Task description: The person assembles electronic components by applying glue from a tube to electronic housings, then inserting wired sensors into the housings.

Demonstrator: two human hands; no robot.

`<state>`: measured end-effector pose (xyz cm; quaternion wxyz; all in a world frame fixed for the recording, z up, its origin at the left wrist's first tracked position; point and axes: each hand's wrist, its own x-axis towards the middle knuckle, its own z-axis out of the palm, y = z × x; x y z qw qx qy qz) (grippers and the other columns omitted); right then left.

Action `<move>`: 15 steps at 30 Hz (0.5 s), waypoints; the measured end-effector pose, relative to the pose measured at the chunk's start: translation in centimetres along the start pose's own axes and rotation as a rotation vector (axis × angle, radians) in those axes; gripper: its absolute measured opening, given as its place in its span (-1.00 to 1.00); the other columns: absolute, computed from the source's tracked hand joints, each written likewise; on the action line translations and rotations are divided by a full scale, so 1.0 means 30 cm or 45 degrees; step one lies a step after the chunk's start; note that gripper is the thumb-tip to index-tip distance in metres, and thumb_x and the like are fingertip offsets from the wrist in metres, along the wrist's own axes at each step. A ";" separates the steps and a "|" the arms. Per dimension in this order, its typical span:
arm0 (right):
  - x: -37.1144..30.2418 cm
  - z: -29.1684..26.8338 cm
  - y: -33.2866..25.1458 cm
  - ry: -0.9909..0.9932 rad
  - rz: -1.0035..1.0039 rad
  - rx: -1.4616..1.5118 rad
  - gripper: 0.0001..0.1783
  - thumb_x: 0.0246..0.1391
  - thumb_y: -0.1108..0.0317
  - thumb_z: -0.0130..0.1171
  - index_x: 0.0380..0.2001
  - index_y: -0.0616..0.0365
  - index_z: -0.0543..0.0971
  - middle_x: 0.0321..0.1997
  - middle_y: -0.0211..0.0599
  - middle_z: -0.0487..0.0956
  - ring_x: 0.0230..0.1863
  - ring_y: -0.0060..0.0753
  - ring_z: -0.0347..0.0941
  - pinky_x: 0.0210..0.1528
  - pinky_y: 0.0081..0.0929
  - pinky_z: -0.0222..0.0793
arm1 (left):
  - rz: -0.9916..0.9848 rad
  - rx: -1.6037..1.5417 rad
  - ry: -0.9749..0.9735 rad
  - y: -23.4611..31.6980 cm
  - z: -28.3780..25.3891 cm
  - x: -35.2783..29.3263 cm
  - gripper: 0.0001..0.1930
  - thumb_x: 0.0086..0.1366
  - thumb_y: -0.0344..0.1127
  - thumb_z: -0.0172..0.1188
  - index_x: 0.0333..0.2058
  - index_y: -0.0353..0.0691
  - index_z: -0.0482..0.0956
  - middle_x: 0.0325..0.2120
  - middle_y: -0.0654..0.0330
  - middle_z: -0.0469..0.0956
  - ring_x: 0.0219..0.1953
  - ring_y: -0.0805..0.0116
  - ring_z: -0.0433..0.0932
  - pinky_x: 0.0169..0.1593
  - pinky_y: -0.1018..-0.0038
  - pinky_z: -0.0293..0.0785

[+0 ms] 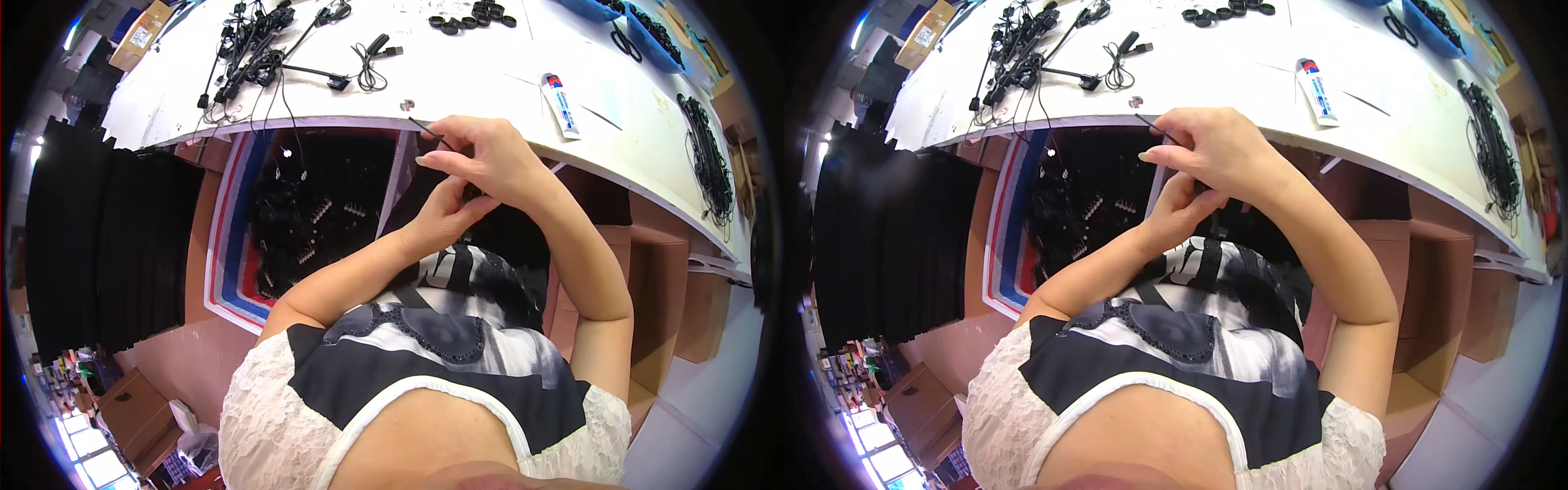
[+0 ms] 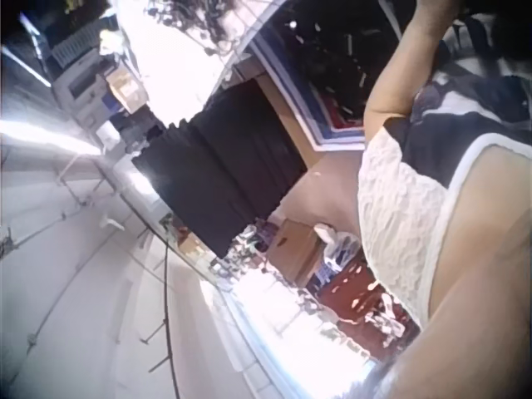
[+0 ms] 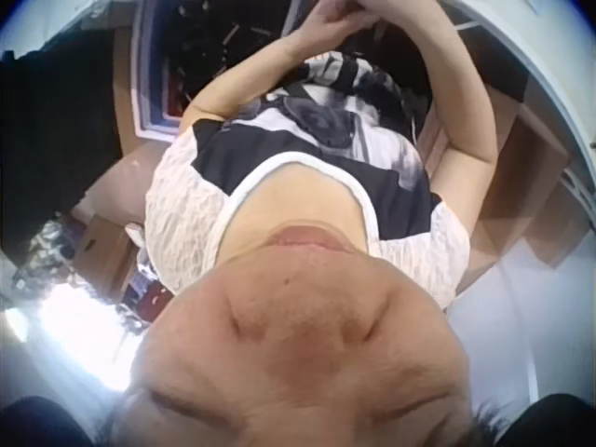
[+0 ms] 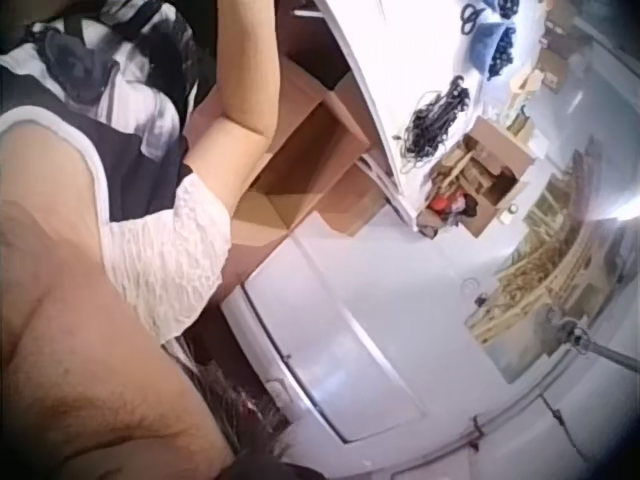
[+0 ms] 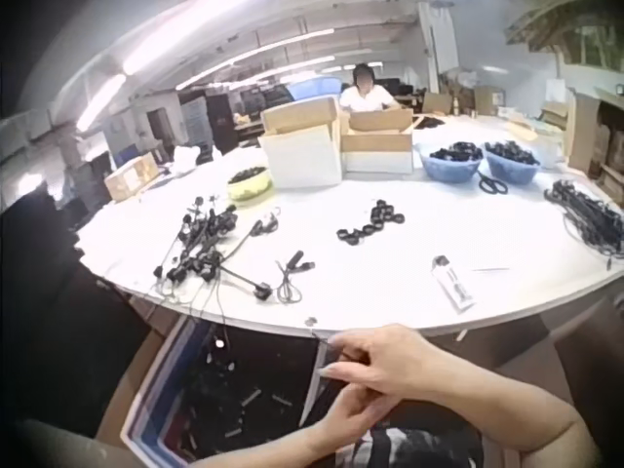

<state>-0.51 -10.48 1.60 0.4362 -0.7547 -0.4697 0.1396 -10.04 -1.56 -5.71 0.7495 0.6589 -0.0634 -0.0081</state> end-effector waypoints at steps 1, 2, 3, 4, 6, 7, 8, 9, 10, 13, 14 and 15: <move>0.001 0.014 0.010 -0.017 -0.010 0.013 -0.75 -0.04 0.32 0.16 -0.33 0.29 0.54 -0.58 -0.31 0.52 -0.52 -0.58 0.42 -0.43 -0.63 0.34 | -0.014 -0.015 -0.005 -0.017 0.004 0.002 -0.55 0.22 -0.35 0.09 0.04 -0.34 0.20 -0.19 0.19 0.38 -0.15 0.48 0.36 -0.05 0.55 0.29; -0.001 0.020 0.016 -0.030 0.003 0.016 -0.75 -0.04 0.32 0.16 -0.33 0.29 0.54 -0.58 -0.31 0.52 -0.52 -0.58 0.42 -0.43 -0.63 0.34 | 0.009 -0.055 0.025 -0.037 0.004 0.002 -0.51 0.19 -0.38 0.12 0.05 -0.34 0.18 -0.14 0.17 0.37 -0.11 0.46 0.36 -0.02 0.53 0.28; -0.006 0.025 0.021 0.029 -0.006 0.019 -0.79 -0.03 0.35 0.15 -0.37 0.29 0.56 -0.61 -0.32 0.50 -0.56 -0.60 0.39 -0.48 -0.64 0.31 | 0.030 -0.093 0.055 -0.050 0.004 0.001 -0.48 0.16 -0.40 0.16 0.07 -0.34 0.16 -0.10 0.14 0.36 -0.07 0.44 0.35 0.01 0.51 0.26; -0.012 0.028 0.025 0.089 -0.014 0.021 -0.82 -0.02 0.37 0.14 -0.41 0.29 0.57 -0.64 -0.33 0.49 -0.60 -0.63 0.36 -0.53 -0.65 0.29 | 0.139 0.022 0.007 -0.055 -0.009 -0.005 -0.40 0.09 -0.45 0.22 0.08 -0.33 0.14 -0.07 0.13 0.34 -0.04 0.42 0.35 0.02 0.52 0.28; -0.036 0.011 0.045 0.070 0.030 0.049 -0.81 0.00 0.32 0.12 -0.42 0.25 0.57 -0.64 -0.25 0.49 -0.62 -0.46 0.38 -0.52 -0.56 0.29 | -0.088 0.235 0.043 -0.032 -0.077 -0.023 -0.46 0.10 -0.52 0.18 0.07 -0.32 0.21 -0.05 0.19 0.35 -0.04 0.45 0.36 0.05 0.51 0.28; -0.049 0.001 0.047 0.061 0.055 0.079 -0.79 0.01 0.27 0.11 -0.43 0.21 0.56 -0.63 -0.16 0.49 -0.63 -0.30 0.39 -0.51 -0.47 0.30 | -0.259 0.418 0.067 -0.019 -0.136 -0.034 -0.47 0.10 -0.53 0.17 0.07 -0.32 0.23 -0.04 0.19 0.35 -0.05 0.45 0.37 0.05 0.52 0.30; -0.064 -0.008 0.041 0.069 0.083 0.128 -0.79 0.04 0.29 0.09 -0.48 0.24 0.54 -0.71 -0.21 0.42 -0.68 -0.44 0.29 -0.55 -0.52 0.24 | -0.239 0.343 0.138 0.005 -0.185 -0.029 -0.47 0.09 -0.54 0.17 0.07 -0.31 0.24 -0.04 0.18 0.36 -0.06 0.45 0.39 0.04 0.52 0.32; -0.074 -0.015 0.043 0.064 0.105 0.135 -0.79 0.04 0.29 0.09 -0.48 0.24 0.54 -0.71 -0.21 0.42 -0.68 -0.44 0.29 -0.55 -0.52 0.24 | -0.227 0.273 0.210 0.045 -0.214 -0.031 -0.47 0.09 -0.55 0.16 0.07 -0.30 0.26 -0.04 0.17 0.36 -0.08 0.45 0.40 0.03 0.53 0.34; -0.085 -0.024 0.046 -0.001 0.165 0.107 -0.80 0.04 0.32 0.10 -0.43 0.26 0.56 -0.67 -0.30 0.45 -0.65 -0.56 0.30 -0.55 -0.60 0.24 | -0.143 0.108 0.212 0.088 -0.219 -0.039 -0.47 0.09 -0.54 0.17 0.07 -0.30 0.26 -0.06 0.17 0.38 -0.09 0.45 0.41 0.02 0.53 0.34; -0.100 -0.035 0.046 -0.085 0.272 0.098 -0.81 0.05 0.36 0.11 -0.37 0.27 0.58 -0.62 -0.42 0.47 -0.61 -0.67 0.29 -0.54 -0.68 0.24 | 0.020 0.045 0.231 0.146 -0.194 -0.019 -0.51 0.08 -0.56 0.18 0.03 -0.32 0.31 -0.15 0.16 0.45 -0.15 0.49 0.44 -0.03 0.55 0.37; -0.104 -0.036 0.045 -0.119 0.302 0.126 -0.81 0.05 0.36 0.11 -0.37 0.27 0.58 -0.62 -0.44 0.47 -0.61 -0.68 0.28 -0.54 -0.68 0.23 | 0.088 0.141 0.213 0.139 -0.195 -0.012 -0.56 0.08 -0.57 0.18 -0.02 -0.34 0.36 -0.20 0.16 0.47 -0.18 0.50 0.45 -0.06 0.58 0.38; -0.109 -0.037 0.044 -0.152 0.331 0.155 -0.81 0.04 0.36 0.11 -0.37 0.27 0.58 -0.62 -0.46 0.47 -0.61 -0.69 0.28 -0.55 -0.68 0.23 | 0.155 0.236 0.195 0.135 -0.193 -0.008 -0.61 0.07 -0.58 0.19 -0.07 -0.36 0.40 -0.24 0.17 0.50 -0.21 0.52 0.45 -0.09 0.60 0.39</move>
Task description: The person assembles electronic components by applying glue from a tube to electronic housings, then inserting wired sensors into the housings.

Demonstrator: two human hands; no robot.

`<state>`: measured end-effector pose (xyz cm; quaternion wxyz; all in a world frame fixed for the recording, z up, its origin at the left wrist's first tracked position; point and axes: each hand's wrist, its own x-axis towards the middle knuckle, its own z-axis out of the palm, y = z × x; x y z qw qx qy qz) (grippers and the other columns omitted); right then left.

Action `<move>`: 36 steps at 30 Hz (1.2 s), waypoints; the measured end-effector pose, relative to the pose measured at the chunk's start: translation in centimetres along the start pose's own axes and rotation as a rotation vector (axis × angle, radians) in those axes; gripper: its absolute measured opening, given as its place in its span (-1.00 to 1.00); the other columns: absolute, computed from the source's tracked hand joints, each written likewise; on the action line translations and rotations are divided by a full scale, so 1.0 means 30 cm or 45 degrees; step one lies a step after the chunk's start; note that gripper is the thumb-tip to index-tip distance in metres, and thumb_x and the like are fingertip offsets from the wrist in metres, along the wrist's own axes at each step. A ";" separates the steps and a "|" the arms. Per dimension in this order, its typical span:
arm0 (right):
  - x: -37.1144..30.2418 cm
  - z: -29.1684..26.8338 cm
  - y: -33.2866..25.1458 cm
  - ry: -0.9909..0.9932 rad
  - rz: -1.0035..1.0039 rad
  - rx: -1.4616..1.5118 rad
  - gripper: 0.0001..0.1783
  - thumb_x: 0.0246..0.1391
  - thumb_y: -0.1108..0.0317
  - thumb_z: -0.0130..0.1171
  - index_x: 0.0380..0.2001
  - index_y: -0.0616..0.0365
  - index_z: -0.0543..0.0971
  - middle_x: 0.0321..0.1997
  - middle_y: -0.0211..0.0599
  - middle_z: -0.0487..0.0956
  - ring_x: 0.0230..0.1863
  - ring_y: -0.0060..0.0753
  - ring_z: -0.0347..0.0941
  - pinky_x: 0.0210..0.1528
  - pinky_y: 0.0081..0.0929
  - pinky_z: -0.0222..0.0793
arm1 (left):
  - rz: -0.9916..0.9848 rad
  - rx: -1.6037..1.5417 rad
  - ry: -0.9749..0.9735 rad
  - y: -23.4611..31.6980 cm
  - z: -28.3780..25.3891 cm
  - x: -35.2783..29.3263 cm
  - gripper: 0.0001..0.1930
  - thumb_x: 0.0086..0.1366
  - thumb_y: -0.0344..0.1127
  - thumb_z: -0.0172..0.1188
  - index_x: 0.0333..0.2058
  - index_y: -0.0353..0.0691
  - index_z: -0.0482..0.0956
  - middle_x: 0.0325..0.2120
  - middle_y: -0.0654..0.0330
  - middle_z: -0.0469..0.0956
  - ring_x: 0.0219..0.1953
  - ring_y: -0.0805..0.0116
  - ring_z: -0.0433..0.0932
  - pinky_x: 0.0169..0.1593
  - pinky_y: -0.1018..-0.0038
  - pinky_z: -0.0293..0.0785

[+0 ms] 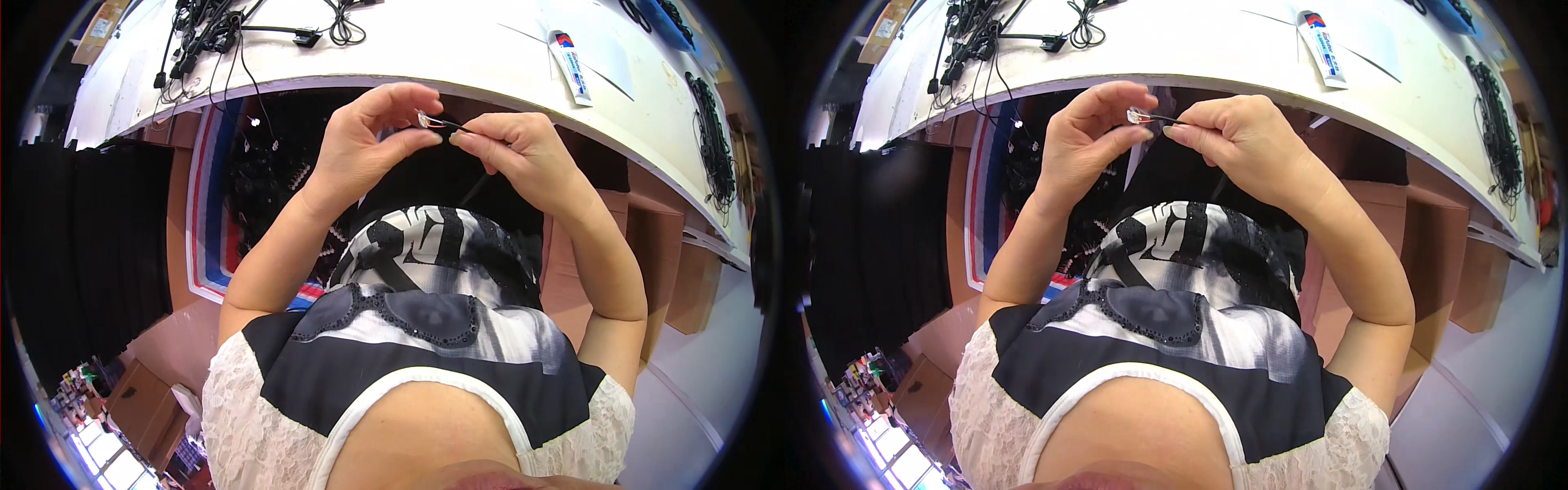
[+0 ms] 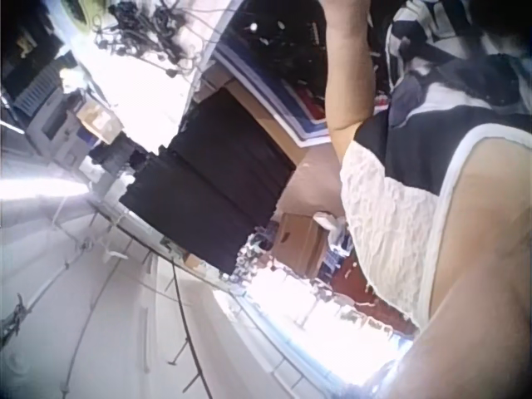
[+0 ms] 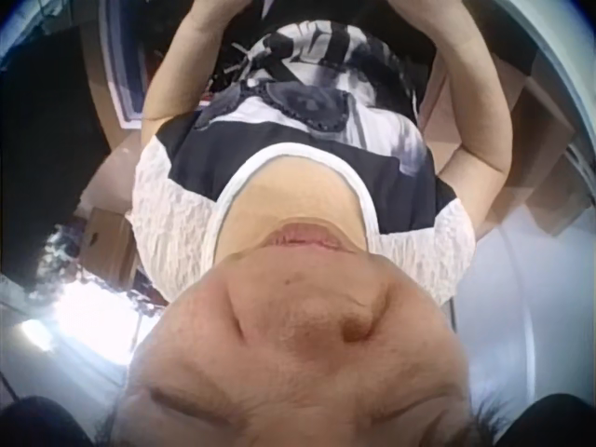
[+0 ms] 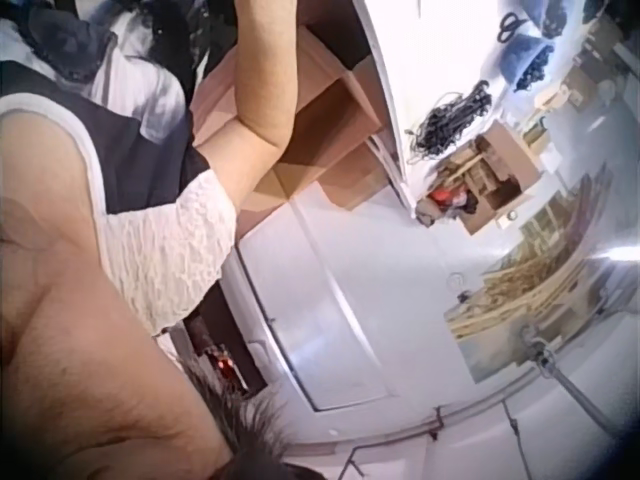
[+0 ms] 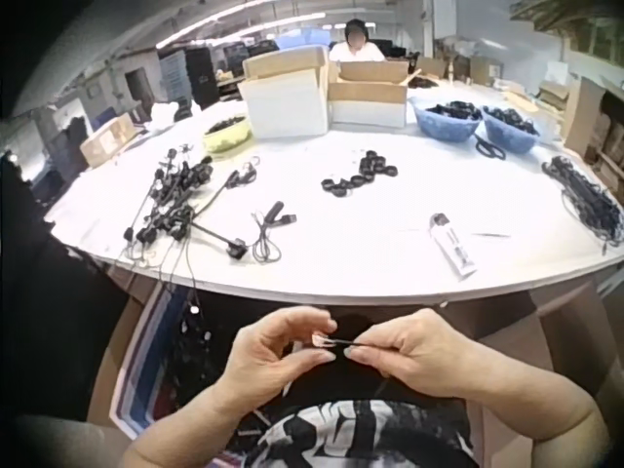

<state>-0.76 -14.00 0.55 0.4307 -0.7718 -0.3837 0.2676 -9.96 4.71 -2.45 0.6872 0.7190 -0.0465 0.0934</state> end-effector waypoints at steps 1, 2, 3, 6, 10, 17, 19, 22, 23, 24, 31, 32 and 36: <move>-0.004 0.001 -0.001 -0.006 0.007 0.002 -0.81 0.04 0.36 0.11 -0.37 0.27 0.58 -0.62 -0.46 0.47 -0.61 -0.69 0.28 -0.55 -0.68 0.23 | -0.021 0.076 0.028 0.009 0.006 0.000 -0.70 0.06 -0.59 0.20 -0.17 -0.38 0.46 -0.31 0.18 0.52 -0.28 0.56 0.46 -0.16 0.63 0.41; -0.011 0.001 -0.001 0.025 0.013 0.051 -0.81 0.03 0.33 0.12 -0.43 0.26 0.57 -0.67 -0.41 0.43 -0.63 -0.66 0.25 -0.55 -0.65 0.21 | -0.028 0.069 0.028 0.012 0.012 -0.002 -0.70 0.06 -0.59 0.20 -0.17 -0.38 0.46 -0.31 0.18 0.52 -0.28 0.56 0.46 -0.16 0.63 0.41; -0.018 0.001 -0.002 0.057 0.019 0.101 -0.80 0.02 0.30 0.13 -0.48 0.24 0.55 -0.72 -0.36 0.40 -0.66 -0.62 0.23 -0.56 -0.62 0.20 | -0.030 0.122 0.047 0.012 0.017 -0.005 -0.70 0.04 -0.59 0.22 -0.20 -0.37 0.47 -0.34 0.20 0.53 -0.31 0.57 0.45 -0.19 0.64 0.40; -0.037 0.005 -0.030 0.130 -0.052 0.284 -0.83 -0.01 0.33 0.16 -0.46 0.23 0.56 -0.64 -0.33 0.45 -0.61 -0.64 0.27 -0.52 -0.64 0.22 | 0.086 0.383 0.078 0.006 0.027 -0.015 -0.67 0.00 -0.59 0.24 -0.19 -0.33 0.49 -0.37 0.23 0.54 -0.35 0.58 0.44 -0.22 0.65 0.39; -0.037 -0.011 0.000 0.178 -0.351 -0.098 -0.86 -0.07 0.41 0.17 -0.37 0.16 0.57 -0.54 -0.25 0.53 -0.55 -0.50 0.42 -0.46 -0.58 0.31 | 0.250 0.583 0.032 0.022 0.043 -0.025 -0.56 -0.03 -0.62 0.23 -0.10 -0.27 0.45 -0.36 0.26 0.54 -0.34 0.59 0.42 -0.20 0.65 0.36; -0.062 0.013 0.022 0.247 -0.806 -0.645 -0.89 -0.21 0.45 0.16 -0.49 0.14 0.50 -0.55 -0.34 0.43 -0.47 -0.26 0.41 -0.43 -0.40 0.34 | -0.475 0.302 -0.381 0.062 -0.017 0.002 -0.76 0.23 -0.22 0.05 -0.39 -0.31 0.52 -0.49 0.35 0.49 -0.43 0.69 0.36 -0.36 0.75 0.26; -0.068 0.015 0.026 0.258 -0.872 -0.702 -0.88 -0.23 0.46 0.15 -0.50 0.14 0.50 -0.55 -0.34 0.43 -0.47 -0.27 0.41 -0.41 -0.40 0.35 | -0.507 0.262 -0.406 0.055 -0.004 0.002 -0.76 0.22 -0.23 0.07 -0.42 -0.31 0.54 -0.52 0.34 0.50 -0.45 0.69 0.37 -0.38 0.75 0.26; -0.079 0.012 0.034 0.253 -0.837 -0.788 -0.87 -0.25 0.45 0.14 -0.49 0.14 0.51 -0.53 -0.36 0.44 -0.44 -0.28 0.42 -0.37 -0.41 0.36 | -0.545 0.209 -0.421 0.059 0.002 0.002 -0.77 0.20 -0.23 0.10 -0.42 -0.31 0.56 -0.55 0.32 0.53 -0.48 0.68 0.41 -0.39 0.74 0.26; -0.084 0.010 0.035 0.263 -0.844 -0.783 -0.87 -0.25 0.45 0.14 -0.49 0.14 0.51 -0.53 -0.36 0.44 -0.44 -0.29 0.43 -0.36 -0.41 0.36 | -0.559 0.251 -0.422 0.067 0.001 0.003 -0.78 0.19 -0.24 0.11 -0.42 -0.31 0.57 -0.55 0.30 0.54 -0.47 0.68 0.42 -0.40 0.74 0.27; -0.088 0.008 0.036 0.274 -0.852 -0.778 -0.87 -0.25 0.44 0.13 -0.49 0.14 0.51 -0.53 -0.36 0.44 -0.44 -0.29 0.43 -0.36 -0.42 0.36 | -0.573 0.293 -0.423 0.071 0.003 0.005 -0.79 0.17 -0.26 0.13 -0.42 -0.31 0.58 -0.55 0.29 0.55 -0.47 0.67 0.44 -0.41 0.73 0.28; -0.092 0.010 0.018 0.231 -0.694 -0.543 -0.87 -0.09 0.36 0.15 -0.47 0.19 0.53 -0.55 -0.30 0.47 -0.50 -0.28 0.42 -0.44 -0.47 0.35 | -0.515 0.291 -0.413 0.062 0.011 -0.002 -0.82 0.14 -0.30 0.17 -0.42 -0.32 0.59 -0.57 0.30 0.55 -0.48 0.68 0.44 -0.42 0.73 0.29; -0.094 0.006 0.013 0.185 -0.446 -0.309 -0.84 -0.06 0.34 0.15 -0.47 0.23 0.54 -0.58 -0.29 0.48 -0.54 -0.35 0.40 -0.47 -0.51 0.32 | -0.496 0.316 -0.392 0.064 0.015 -0.003 -0.82 0.14 -0.30 0.17 -0.42 -0.32 0.59 -0.57 0.30 0.55 -0.49 0.69 0.43 -0.43 0.73 0.29; -0.075 -0.029 -0.009 -0.034 -0.038 -0.018 -0.79 -0.03 0.34 0.12 -0.48 0.33 0.54 -0.67 -0.30 0.46 -0.63 -0.59 0.30 -0.53 -0.63 0.23 | -0.480 0.266 -0.355 0.079 0.026 -0.003 -0.82 0.15 -0.31 0.17 -0.40 -0.31 0.60 -0.56 0.30 0.56 -0.51 0.70 0.42 -0.44 0.73 0.27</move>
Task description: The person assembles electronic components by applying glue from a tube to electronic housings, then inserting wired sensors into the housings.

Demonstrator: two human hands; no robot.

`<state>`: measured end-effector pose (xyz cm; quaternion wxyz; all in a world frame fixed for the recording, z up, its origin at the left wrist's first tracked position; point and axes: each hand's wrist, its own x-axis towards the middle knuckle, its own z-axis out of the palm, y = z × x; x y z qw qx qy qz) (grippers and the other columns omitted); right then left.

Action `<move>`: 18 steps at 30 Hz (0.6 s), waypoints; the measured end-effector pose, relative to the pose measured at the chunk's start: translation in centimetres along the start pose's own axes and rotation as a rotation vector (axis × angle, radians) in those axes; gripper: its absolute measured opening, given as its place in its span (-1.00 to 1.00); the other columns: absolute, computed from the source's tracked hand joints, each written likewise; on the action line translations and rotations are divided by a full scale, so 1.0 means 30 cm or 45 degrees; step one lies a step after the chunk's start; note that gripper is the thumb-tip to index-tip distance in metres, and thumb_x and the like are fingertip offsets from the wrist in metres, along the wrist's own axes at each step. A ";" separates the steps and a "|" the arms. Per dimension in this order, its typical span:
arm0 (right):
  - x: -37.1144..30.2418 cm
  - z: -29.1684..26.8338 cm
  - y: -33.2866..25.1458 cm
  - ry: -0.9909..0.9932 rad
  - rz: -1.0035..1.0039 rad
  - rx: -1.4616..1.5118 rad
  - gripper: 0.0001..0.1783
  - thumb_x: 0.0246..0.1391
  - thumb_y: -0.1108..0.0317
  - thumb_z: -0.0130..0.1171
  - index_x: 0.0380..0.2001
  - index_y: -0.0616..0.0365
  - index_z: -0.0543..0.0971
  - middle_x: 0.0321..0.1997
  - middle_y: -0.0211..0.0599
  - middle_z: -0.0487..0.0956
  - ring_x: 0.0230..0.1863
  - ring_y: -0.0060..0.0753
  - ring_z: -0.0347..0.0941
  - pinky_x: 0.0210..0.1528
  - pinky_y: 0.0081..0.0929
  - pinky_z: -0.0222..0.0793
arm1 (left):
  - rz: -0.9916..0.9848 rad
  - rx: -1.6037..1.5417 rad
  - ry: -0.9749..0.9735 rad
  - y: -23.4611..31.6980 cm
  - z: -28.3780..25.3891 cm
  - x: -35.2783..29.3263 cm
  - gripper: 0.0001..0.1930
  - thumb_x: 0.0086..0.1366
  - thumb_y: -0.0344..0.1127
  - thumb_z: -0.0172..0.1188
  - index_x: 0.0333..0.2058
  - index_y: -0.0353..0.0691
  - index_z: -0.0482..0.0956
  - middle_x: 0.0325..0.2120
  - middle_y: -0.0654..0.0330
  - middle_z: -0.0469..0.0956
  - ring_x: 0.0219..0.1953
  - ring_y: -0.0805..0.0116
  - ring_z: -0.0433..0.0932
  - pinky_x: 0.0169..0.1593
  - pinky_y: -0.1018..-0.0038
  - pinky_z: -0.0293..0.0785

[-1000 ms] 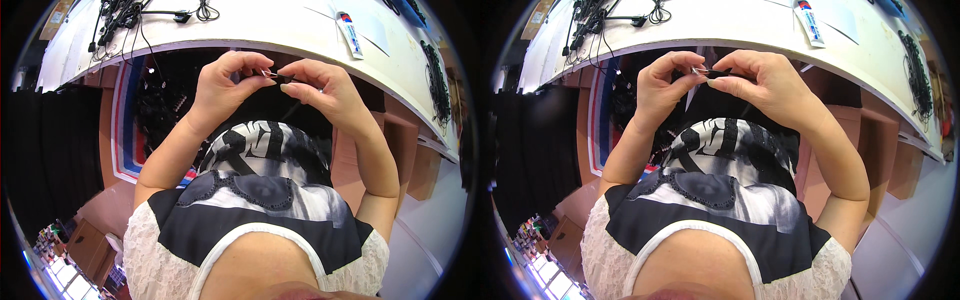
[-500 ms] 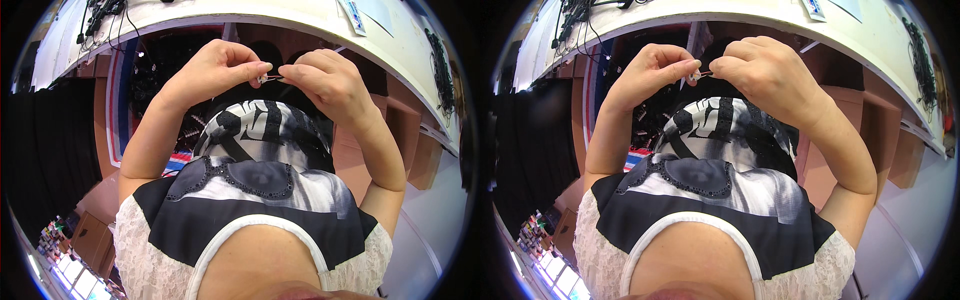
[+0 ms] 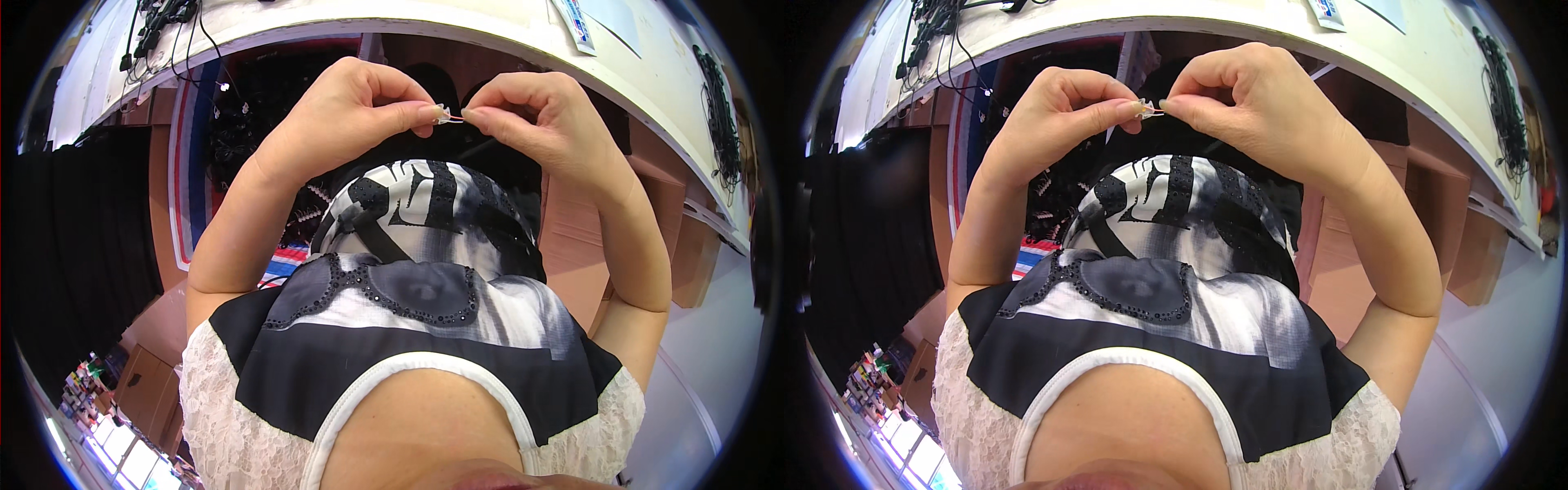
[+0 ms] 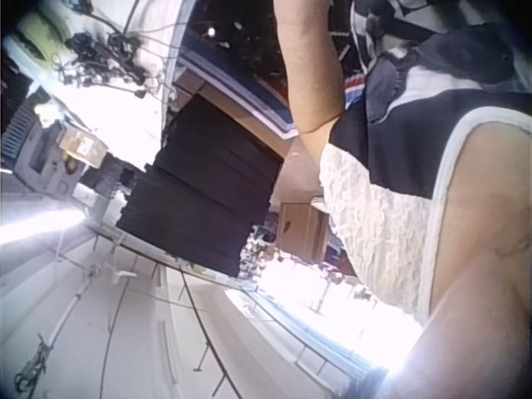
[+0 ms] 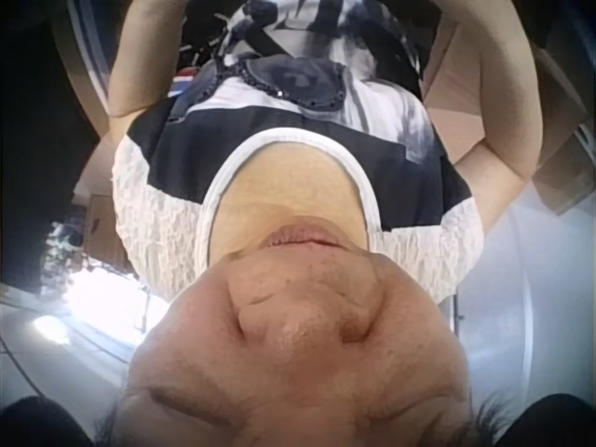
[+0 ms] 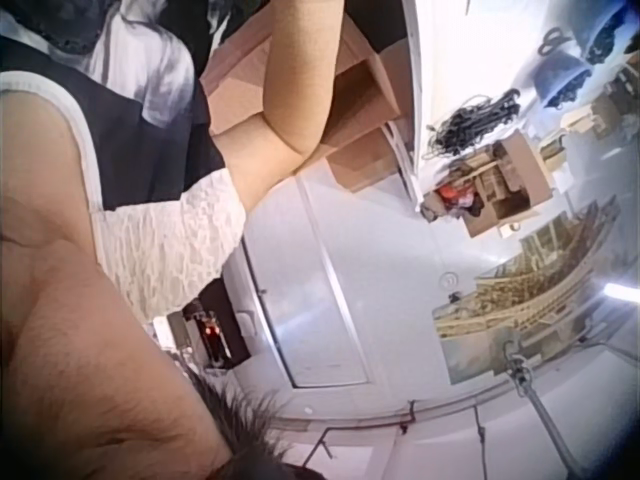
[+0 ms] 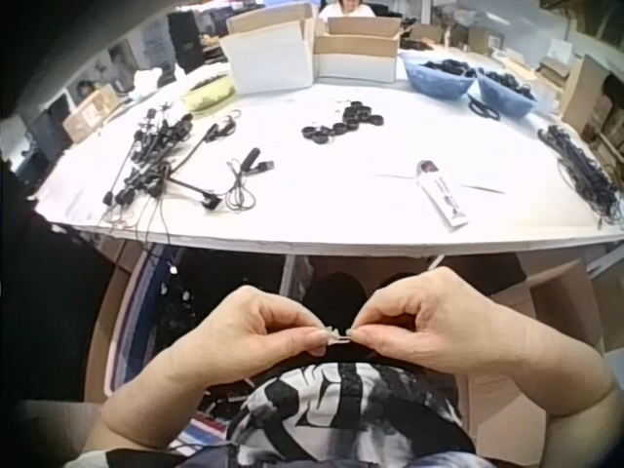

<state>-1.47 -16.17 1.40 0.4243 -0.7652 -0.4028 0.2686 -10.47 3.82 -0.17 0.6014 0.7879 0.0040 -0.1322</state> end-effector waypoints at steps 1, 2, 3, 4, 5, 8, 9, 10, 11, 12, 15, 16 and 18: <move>0.002 0.003 0.005 -0.035 0.038 0.086 -0.78 -0.04 0.33 0.13 -0.50 0.33 0.54 -0.70 -0.35 0.42 -0.61 -0.66 0.27 -0.53 -0.63 0.21 | 0.000 0.000 -0.002 0.006 0.000 0.000 -0.82 0.15 -0.31 0.17 -0.40 -0.31 0.60 -0.56 0.30 0.56 -0.51 0.70 0.42 -0.44 0.73 0.27; 0.006 0.001 0.004 -0.036 0.037 0.086 -0.78 -0.04 0.33 0.13 -0.50 0.33 0.54 -0.70 -0.35 0.42 -0.61 -0.66 0.27 -0.53 -0.63 0.21 | 0.012 0.048 0.024 0.012 0.000 -0.002 -0.81 0.17 -0.28 0.14 -0.39 -0.31 0.60 -0.56 0.31 0.56 -0.52 0.70 0.41 -0.44 0.74 0.27; 0.009 -0.004 0.003 -0.082 0.067 0.095 -0.78 -0.04 0.33 0.13 -0.49 0.33 0.54 -0.69 -0.34 0.42 -0.61 -0.66 0.27 -0.53 -0.62 0.22 | 0.024 0.096 0.049 0.015 -0.001 -0.004 -0.79 0.19 -0.26 0.12 -0.38 -0.30 0.60 -0.55 0.31 0.56 -0.52 0.71 0.39 -0.44 0.74 0.26; 0.010 -0.006 0.003 -0.128 0.098 0.104 -0.78 -0.04 0.33 0.14 -0.49 0.33 0.54 -0.69 -0.34 0.42 -0.61 -0.65 0.27 -0.52 -0.62 0.22 | 0.023 0.096 0.049 0.004 -0.001 -0.002 -0.79 0.19 -0.26 0.12 -0.38 -0.30 0.60 -0.55 0.31 0.56 -0.52 0.71 0.39 -0.44 0.74 0.26; 0.008 -0.007 0.005 -0.127 0.097 0.103 -0.78 -0.04 0.33 0.14 -0.49 0.33 0.54 -0.69 -0.34 0.42 -0.61 -0.65 0.27 -0.52 -0.62 0.22 | 0.056 0.029 0.075 -0.012 -0.001 0.002 -0.76 0.21 -0.23 0.08 -0.35 -0.29 0.60 -0.53 0.32 0.56 -0.52 0.72 0.38 -0.44 0.74 0.25; 0.000 0.002 0.018 -0.048 -0.035 0.006 -0.79 -0.03 0.34 0.13 -0.49 0.31 0.53 -0.67 -0.30 0.44 -0.61 -0.59 0.32 -0.51 -0.59 0.24 | 0.034 -0.059 0.070 -0.013 -0.010 0.019 -0.72 0.25 -0.18 0.02 -0.30 -0.28 0.59 -0.50 0.32 0.56 -0.49 0.72 0.36 -0.41 0.75 0.25; -0.002 0.009 0.022 0.006 -0.186 -0.141 -0.80 -0.02 0.34 0.12 -0.48 0.31 0.52 -0.64 -0.28 0.46 -0.59 -0.54 0.34 -0.50 -0.58 0.26 | -0.021 -0.081 0.040 -0.011 -0.011 0.022 -0.70 0.27 -0.16 0.00 -0.28 -0.27 0.58 -0.49 0.32 0.55 -0.48 0.72 0.36 -0.39 0.75 0.26; -0.005 0.015 0.026 0.058 -0.336 -0.289 -0.81 -0.01 0.35 0.11 -0.48 0.30 0.51 -0.62 -0.26 0.48 -0.58 -0.49 0.37 -0.49 -0.56 0.27 | -0.022 -0.082 0.041 -0.013 -0.006 0.022 -0.70 0.27 -0.16 0.00 -0.28 -0.27 0.58 -0.49 0.32 0.55 -0.48 0.72 0.36 -0.39 0.75 0.26; -0.005 0.020 0.027 0.062 -0.336 -0.289 -0.81 -0.01 0.35 0.11 -0.48 0.30 0.51 -0.62 -0.26 0.48 -0.58 -0.49 0.37 -0.49 -0.56 0.27 | -0.043 -0.129 -0.041 -0.012 -0.002 0.026 -0.68 0.27 -0.14 -0.01 -0.27 -0.27 0.58 -0.49 0.32 0.55 -0.47 0.71 0.35 -0.38 0.76 0.27; -0.006 0.025 0.028 0.118 -0.395 -0.341 -0.81 0.01 0.34 0.10 -0.47 0.30 0.51 -0.61 -0.24 0.48 -0.57 -0.46 0.39 -0.48 -0.55 0.28 | -0.065 -0.176 -0.124 -0.012 0.000 0.029 -0.67 0.27 -0.13 -0.02 -0.26 -0.27 0.58 -0.49 0.33 0.55 -0.47 0.71 0.35 -0.36 0.76 0.28; -0.008 0.020 0.024 0.141 -0.263 -0.225 -0.80 0.04 0.34 0.06 -0.45 0.28 0.51 -0.59 -0.25 0.49 -0.56 -0.45 0.40 -0.47 -0.56 0.29 | 0.150 -0.270 -0.105 -0.013 0.014 0.024 -0.66 0.15 -0.33 0.15 -0.09 -0.30 0.46 -0.38 0.28 0.54 -0.45 0.68 0.35 -0.33 0.73 0.32; -0.006 0.017 0.022 0.100 -0.070 -0.053 -0.80 0.06 0.33 0.04 -0.44 0.28 0.52 -0.60 -0.27 0.48 -0.55 -0.47 0.40 -0.46 -0.57 0.29 | 0.329 -0.319 -0.022 -0.024 0.020 0.022 -0.57 0.09 -0.42 0.21 -0.03 -0.31 0.41 -0.34 0.26 0.53 -0.45 0.68 0.36 -0.32 0.71 0.33; 0.005 0.008 0.014 0.092 -0.007 0.038 -0.79 0.07 0.32 0.03 -0.44 0.27 0.52 -0.61 -0.30 0.48 -0.55 -0.51 0.39 -0.47 -0.58 0.29 | 0.385 -0.256 0.014 -0.039 0.014 0.025 -0.44 -0.03 -0.57 0.27 0.02 -0.32 0.35 -0.28 0.20 0.51 -0.43 0.65 0.37 -0.30 0.69 0.36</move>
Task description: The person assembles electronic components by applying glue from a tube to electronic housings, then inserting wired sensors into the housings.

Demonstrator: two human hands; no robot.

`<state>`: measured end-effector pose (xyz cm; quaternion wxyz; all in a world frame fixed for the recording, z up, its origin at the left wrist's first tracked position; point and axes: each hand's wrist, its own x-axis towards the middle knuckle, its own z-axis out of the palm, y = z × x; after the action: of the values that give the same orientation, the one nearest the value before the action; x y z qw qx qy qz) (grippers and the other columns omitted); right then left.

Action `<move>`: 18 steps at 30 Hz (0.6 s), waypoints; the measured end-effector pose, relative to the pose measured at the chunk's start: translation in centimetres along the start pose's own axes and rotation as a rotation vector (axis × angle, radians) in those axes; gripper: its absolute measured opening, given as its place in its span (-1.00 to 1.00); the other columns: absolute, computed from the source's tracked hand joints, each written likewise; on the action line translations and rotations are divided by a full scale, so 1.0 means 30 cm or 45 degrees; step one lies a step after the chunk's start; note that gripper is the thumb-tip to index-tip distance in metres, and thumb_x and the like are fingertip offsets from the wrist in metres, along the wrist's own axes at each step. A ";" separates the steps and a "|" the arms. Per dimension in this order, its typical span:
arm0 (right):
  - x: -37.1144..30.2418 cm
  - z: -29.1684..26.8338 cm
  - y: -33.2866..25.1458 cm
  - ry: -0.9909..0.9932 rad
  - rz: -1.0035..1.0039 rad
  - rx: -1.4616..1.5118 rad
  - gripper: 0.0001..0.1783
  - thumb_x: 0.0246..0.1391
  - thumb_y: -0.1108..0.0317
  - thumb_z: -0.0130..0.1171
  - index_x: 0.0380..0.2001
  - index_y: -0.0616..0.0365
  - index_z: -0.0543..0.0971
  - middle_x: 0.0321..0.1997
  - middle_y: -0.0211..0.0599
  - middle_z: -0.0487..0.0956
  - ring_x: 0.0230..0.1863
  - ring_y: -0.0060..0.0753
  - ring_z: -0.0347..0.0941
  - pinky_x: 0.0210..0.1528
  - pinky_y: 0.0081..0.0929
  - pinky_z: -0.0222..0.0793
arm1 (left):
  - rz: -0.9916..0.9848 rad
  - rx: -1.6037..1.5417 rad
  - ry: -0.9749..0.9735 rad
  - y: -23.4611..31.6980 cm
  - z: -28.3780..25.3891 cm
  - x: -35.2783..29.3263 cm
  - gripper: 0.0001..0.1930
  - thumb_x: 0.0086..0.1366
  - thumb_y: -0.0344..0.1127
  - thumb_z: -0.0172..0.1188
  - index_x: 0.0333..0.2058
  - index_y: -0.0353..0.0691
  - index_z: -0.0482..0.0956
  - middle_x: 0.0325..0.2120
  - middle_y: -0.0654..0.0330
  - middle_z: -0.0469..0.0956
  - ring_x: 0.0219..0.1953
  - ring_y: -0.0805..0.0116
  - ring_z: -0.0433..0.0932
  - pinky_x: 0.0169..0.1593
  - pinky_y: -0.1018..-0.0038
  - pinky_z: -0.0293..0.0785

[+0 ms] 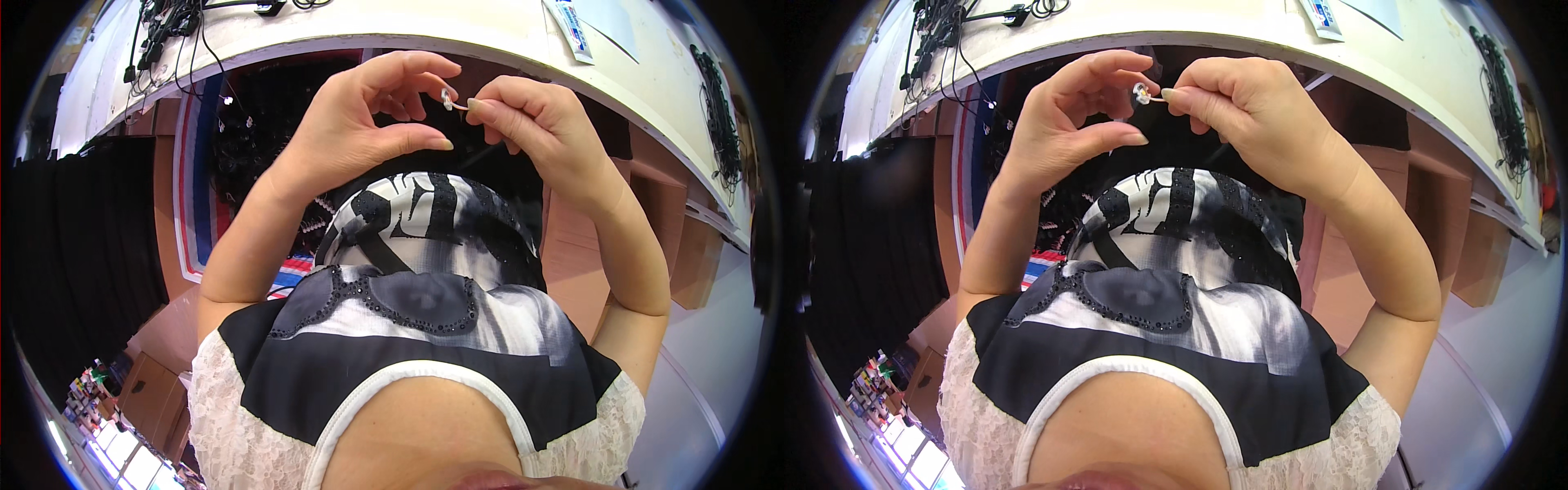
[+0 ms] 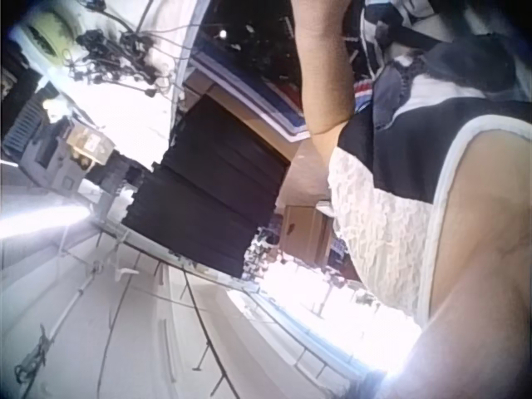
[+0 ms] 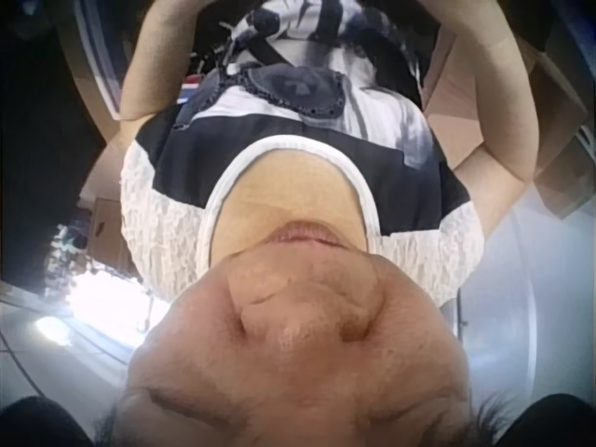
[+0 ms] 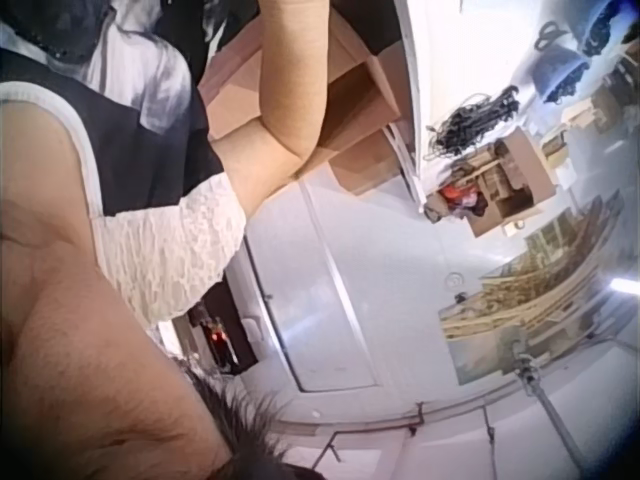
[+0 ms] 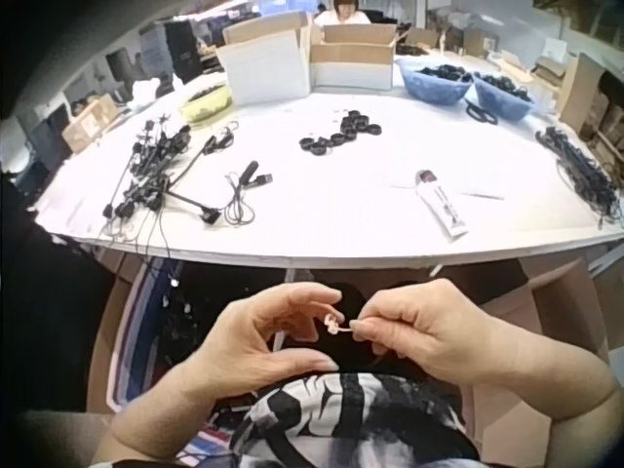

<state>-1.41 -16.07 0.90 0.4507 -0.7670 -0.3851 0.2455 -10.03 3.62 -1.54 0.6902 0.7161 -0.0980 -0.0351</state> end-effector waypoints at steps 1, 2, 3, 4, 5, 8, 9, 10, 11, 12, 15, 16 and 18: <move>0.010 -0.003 -0.003 -0.011 0.070 0.091 -0.78 0.08 0.32 0.01 -0.44 0.26 0.53 -0.62 -0.34 0.47 -0.55 -0.56 0.38 -0.47 -0.60 0.29 | 0.025 0.121 0.079 -0.006 -0.002 0.002 -0.46 -0.02 -0.56 0.28 0.00 -0.32 0.36 -0.27 0.20 0.51 -0.40 0.65 0.39 -0.28 0.68 0.36; 0.014 -0.002 0.000 -0.008 0.070 0.090 -0.78 0.08 0.32 0.01 -0.44 0.26 0.53 -0.62 -0.34 0.47 -0.55 -0.56 0.38 -0.47 -0.60 0.29 | 0.049 0.239 0.158 -0.017 0.002 0.004 -0.49 -0.01 -0.55 0.28 -0.02 -0.32 0.37 -0.27 0.20 0.52 -0.38 0.64 0.41 -0.27 0.68 0.37; 0.021 0.000 0.004 -0.022 0.076 0.128 -0.78 0.09 0.31 0.01 -0.43 0.26 0.53 -0.62 -0.36 0.46 -0.55 -0.59 0.37 -0.47 -0.62 0.28 | 0.108 0.242 0.232 -0.031 0.007 0.012 -0.59 0.02 -0.53 0.27 -0.10 -0.34 0.43 -0.30 0.22 0.53 -0.35 0.62 0.45 -0.27 0.69 0.38; 0.031 0.000 0.004 -0.035 0.078 0.166 -0.78 0.09 0.31 0.01 -0.42 0.26 0.54 -0.62 -0.39 0.45 -0.55 -0.63 0.36 -0.48 -0.63 0.28 | 0.113 0.248 0.229 -0.027 0.005 0.020 -0.59 0.02 -0.53 0.27 -0.10 -0.34 0.43 -0.30 0.22 0.53 -0.35 0.62 0.45 -0.27 0.69 0.38; 0.033 0.002 0.003 -0.040 0.069 0.166 -0.78 0.09 0.31 0.01 -0.42 0.26 0.54 -0.62 -0.39 0.45 -0.55 -0.63 0.36 -0.48 -0.63 0.28 | 0.092 0.263 0.283 -0.023 0.014 0.015 -0.65 0.05 -0.54 0.24 -0.13 -0.36 0.46 -0.33 0.22 0.54 -0.35 0.60 0.47 -0.27 0.70 0.39; 0.029 -0.001 -0.024 -0.088 0.042 0.280 -0.77 0.09 0.30 0.01 -0.43 0.27 0.52 -0.62 -0.39 0.45 -0.55 -0.65 0.33 -0.49 -0.65 0.26 | 0.134 0.327 0.408 -0.007 0.037 -0.003 -0.77 0.13 -0.55 0.15 -0.20 -0.37 0.53 -0.37 0.20 0.56 -0.34 0.53 0.51 -0.24 0.66 0.44; 0.028 -0.005 -0.036 -0.112 0.097 0.251 -0.78 0.09 0.31 0.00 -0.44 0.27 0.51 -0.62 -0.40 0.44 -0.55 -0.67 0.32 -0.50 -0.67 0.25 | 0.141 0.367 0.412 0.003 0.036 -0.011 -0.77 0.12 -0.54 0.16 -0.20 -0.33 0.54 -0.38 0.19 0.57 -0.34 0.51 0.52 -0.25 0.64 0.45; 0.017 -0.009 -0.046 -0.137 0.142 0.220 -0.78 0.09 0.32 -0.01 -0.44 0.26 0.50 -0.62 -0.41 0.44 -0.56 -0.68 0.31 -0.52 -0.68 0.24 | 0.150 0.415 0.422 0.012 0.055 -0.020 -0.77 0.11 -0.52 0.17 -0.21 -0.29 0.56 -0.38 0.18 0.57 -0.35 0.50 0.52 -0.26 0.62 0.45; 0.003 0.002 -0.034 -0.065 0.102 0.192 -0.80 0.09 0.34 -0.01 -0.44 0.26 0.49 -0.63 -0.42 0.44 -0.56 -0.69 0.30 -0.53 -0.69 0.23 | 0.225 0.512 0.392 0.003 0.060 -0.016 -0.77 0.10 -0.49 0.19 -0.21 -0.26 0.57 -0.38 0.17 0.57 -0.36 0.49 0.52 -0.27 0.60 0.45; -0.008 0.008 -0.019 0.011 0.048 0.169 -0.82 0.09 0.35 -0.02 -0.44 0.25 0.49 -0.63 -0.44 0.43 -0.57 -0.70 0.30 -0.55 -0.69 0.22 | 0.302 0.624 0.363 -0.009 0.061 -0.003 -0.77 0.09 -0.47 0.21 -0.22 -0.22 0.58 -0.38 0.16 0.57 -0.37 0.48 0.52 -0.29 0.58 0.44; -0.003 -0.004 -0.025 -0.003 0.084 0.216 -0.84 0.09 0.38 -0.03 -0.44 0.23 0.48 -0.64 -0.46 0.41 -0.63 -0.73 0.26 -0.61 -0.74 0.15 | 0.114 0.298 0.289 0.004 0.073 0.018 -0.76 0.07 -0.43 0.24 -0.22 -0.21 0.58 -0.40 0.18 0.57 -0.38 0.48 0.51 -0.30 0.58 0.41; -0.007 -0.011 -0.023 -0.002 0.131 0.328 -0.85 0.09 0.38 -0.02 -0.45 0.22 0.48 -0.65 -0.46 0.40 -0.67 -0.74 0.23 -0.63 -0.75 0.11 | 0.076 0.167 0.274 0.020 0.087 0.016 -0.76 0.07 -0.43 0.24 -0.23 -0.23 0.58 -0.40 0.19 0.57 -0.38 0.49 0.51 -0.29 0.59 0.40; -0.027 -0.011 -0.017 0.040 0.225 0.513 -0.85 0.09 0.38 -0.01 -0.47 0.21 0.47 -0.67 -0.49 0.39 -0.73 -0.79 0.16 -0.69 -0.78 0.01 | 0.132 0.281 0.281 0.017 0.081 0.019 -0.75 0.07 -0.45 0.23 -0.21 -0.24 0.57 -0.39 0.18 0.58 -0.34 0.53 0.51 -0.27 0.62 0.40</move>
<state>-1.83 -16.75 1.52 0.5777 -0.6958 -0.2525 0.3441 -9.98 1.11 -1.10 0.6146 0.7812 -0.0618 0.0904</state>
